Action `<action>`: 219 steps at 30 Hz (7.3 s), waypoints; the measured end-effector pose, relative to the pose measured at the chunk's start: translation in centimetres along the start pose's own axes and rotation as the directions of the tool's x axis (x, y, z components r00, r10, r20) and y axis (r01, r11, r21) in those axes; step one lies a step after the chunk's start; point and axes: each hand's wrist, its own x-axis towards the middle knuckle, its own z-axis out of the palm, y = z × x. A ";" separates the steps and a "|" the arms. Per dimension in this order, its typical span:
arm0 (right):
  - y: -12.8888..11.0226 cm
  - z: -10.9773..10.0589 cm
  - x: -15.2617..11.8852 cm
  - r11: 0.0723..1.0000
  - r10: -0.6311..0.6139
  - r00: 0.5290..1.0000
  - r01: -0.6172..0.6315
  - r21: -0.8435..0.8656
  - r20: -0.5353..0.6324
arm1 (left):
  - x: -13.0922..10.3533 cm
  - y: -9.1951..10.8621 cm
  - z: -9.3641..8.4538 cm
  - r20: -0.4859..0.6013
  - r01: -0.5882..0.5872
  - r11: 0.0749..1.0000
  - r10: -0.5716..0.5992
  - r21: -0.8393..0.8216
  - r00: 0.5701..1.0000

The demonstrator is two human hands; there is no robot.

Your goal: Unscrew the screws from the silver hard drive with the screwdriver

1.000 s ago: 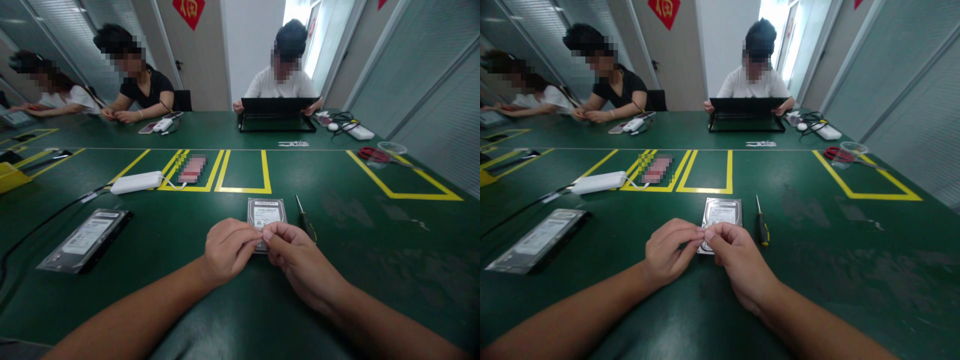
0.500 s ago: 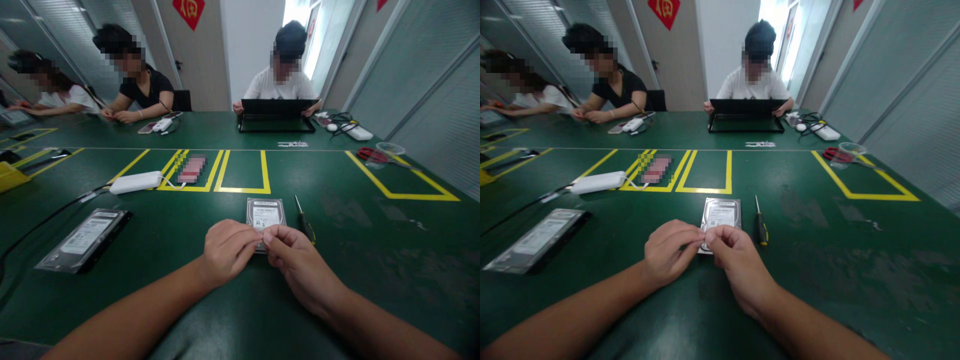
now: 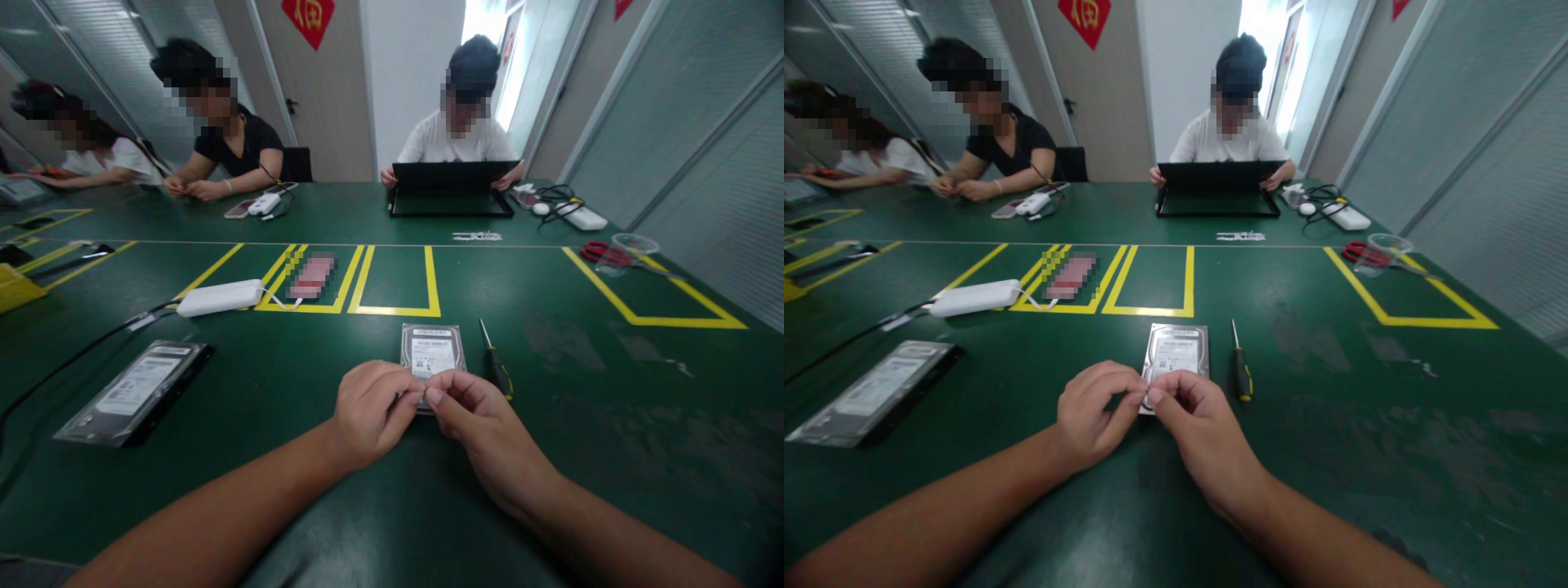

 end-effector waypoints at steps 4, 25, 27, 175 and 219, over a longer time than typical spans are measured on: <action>0.1 -0.1 0.0 0.998 -0.031 1.000 0.031 -0.052 0.000 | -0.1 0.0 0.1 0.006 0.009 1.000 -0.009 -0.001 1.000; -0.7 -1.1 -0.2 0.923 -0.173 0.980 0.195 -0.332 0.095 | 0.3 0.0 0.1 0.042 0.102 0.959 -0.094 -0.264 0.995; -0.7 -1.0 -0.2 0.920 -0.177 0.980 0.197 -0.338 0.090 | 0.4 0.1 0.1 0.035 0.100 0.962 -0.094 -0.253 0.995; 3.0 -3.6 1.3 -0.166 -0.465 0.713 0.513 -0.842 0.526 | 0.5 -2.8 -2.1 0.619 0.095 0.995 -0.076 0.001 0.782; 2.1 -3.3 1.4 -0.185 -0.450 0.714 0.513 -0.838 0.536 | -0.8 -3.2 -1.8 0.582 0.211 0.975 -0.135 -0.065 0.802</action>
